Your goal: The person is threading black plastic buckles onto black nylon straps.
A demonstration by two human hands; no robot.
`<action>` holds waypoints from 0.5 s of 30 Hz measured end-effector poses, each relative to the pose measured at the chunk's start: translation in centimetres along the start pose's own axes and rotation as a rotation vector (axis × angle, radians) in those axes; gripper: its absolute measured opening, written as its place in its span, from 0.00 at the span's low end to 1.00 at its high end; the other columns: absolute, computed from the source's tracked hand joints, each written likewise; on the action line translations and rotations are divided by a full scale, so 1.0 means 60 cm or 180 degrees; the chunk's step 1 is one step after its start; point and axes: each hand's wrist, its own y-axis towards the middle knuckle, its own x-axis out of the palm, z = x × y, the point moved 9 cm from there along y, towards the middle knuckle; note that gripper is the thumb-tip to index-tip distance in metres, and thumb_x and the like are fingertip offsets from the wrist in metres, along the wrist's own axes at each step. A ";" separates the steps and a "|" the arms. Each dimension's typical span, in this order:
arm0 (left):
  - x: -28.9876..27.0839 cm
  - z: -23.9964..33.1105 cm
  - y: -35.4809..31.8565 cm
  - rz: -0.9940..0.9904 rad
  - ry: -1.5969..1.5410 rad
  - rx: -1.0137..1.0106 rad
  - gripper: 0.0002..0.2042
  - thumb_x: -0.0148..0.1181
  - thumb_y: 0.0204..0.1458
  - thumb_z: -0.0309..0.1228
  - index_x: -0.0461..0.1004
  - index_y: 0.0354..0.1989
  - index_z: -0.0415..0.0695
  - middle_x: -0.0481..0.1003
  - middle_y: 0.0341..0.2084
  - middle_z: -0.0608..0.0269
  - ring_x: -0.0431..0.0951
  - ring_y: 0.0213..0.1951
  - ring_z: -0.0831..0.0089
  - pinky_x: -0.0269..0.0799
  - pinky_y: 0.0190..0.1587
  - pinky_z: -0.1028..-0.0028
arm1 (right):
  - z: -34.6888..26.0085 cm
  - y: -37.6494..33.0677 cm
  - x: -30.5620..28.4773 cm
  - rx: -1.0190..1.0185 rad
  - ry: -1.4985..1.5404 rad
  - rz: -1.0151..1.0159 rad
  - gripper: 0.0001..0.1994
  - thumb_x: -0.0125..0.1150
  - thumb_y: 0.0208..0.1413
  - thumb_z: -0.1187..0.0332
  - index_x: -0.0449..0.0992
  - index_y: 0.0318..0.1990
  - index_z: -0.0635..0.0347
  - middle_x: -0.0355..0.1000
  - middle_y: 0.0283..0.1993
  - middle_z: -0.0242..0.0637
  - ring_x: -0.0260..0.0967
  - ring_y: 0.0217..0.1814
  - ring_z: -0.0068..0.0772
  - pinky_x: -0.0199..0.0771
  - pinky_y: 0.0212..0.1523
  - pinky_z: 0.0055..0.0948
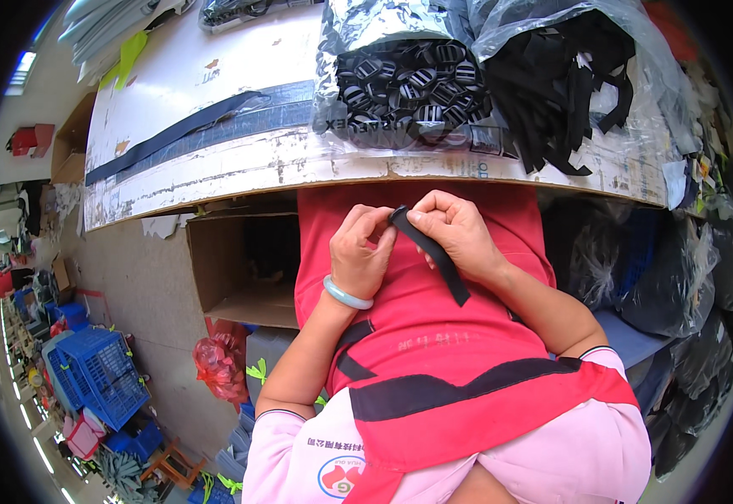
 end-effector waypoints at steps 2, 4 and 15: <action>-0.006 -0.025 -0.002 0.0195 -0.0511 -0.0247 0.08 0.63 0.46 0.15 0.78 0.36 0.36 0.75 0.28 0.62 0.77 0.28 0.78 0.71 0.31 0.80 | -0.003 0.002 0.003 -0.0123 0.0211 0.0111 0.09 0.59 0.62 0.67 0.70 0.43 0.62 0.71 0.22 0.28 0.67 0.20 0.14 0.67 0.20 0.16; -0.002 -0.038 -0.009 0.0213 -0.0747 -0.0381 0.08 0.64 0.46 0.15 0.78 0.36 0.36 0.76 0.28 0.61 0.77 0.28 0.76 0.72 0.31 0.79 | -0.005 0.004 0.003 -0.0198 0.0160 0.0120 0.11 0.59 0.62 0.67 0.69 0.47 0.62 0.72 0.22 0.29 0.67 0.20 0.15 0.68 0.20 0.16; 0.067 -0.109 -0.048 -0.0398 -0.3515 -0.2563 0.08 0.60 0.57 0.26 0.78 0.40 0.34 0.78 0.32 0.59 0.79 0.32 0.73 0.76 0.38 0.75 | 0.006 0.021 -0.007 -0.0314 0.0188 -0.0124 0.08 0.61 0.60 0.68 0.76 0.43 0.62 0.73 0.35 0.30 0.70 0.34 0.17 0.72 0.34 0.17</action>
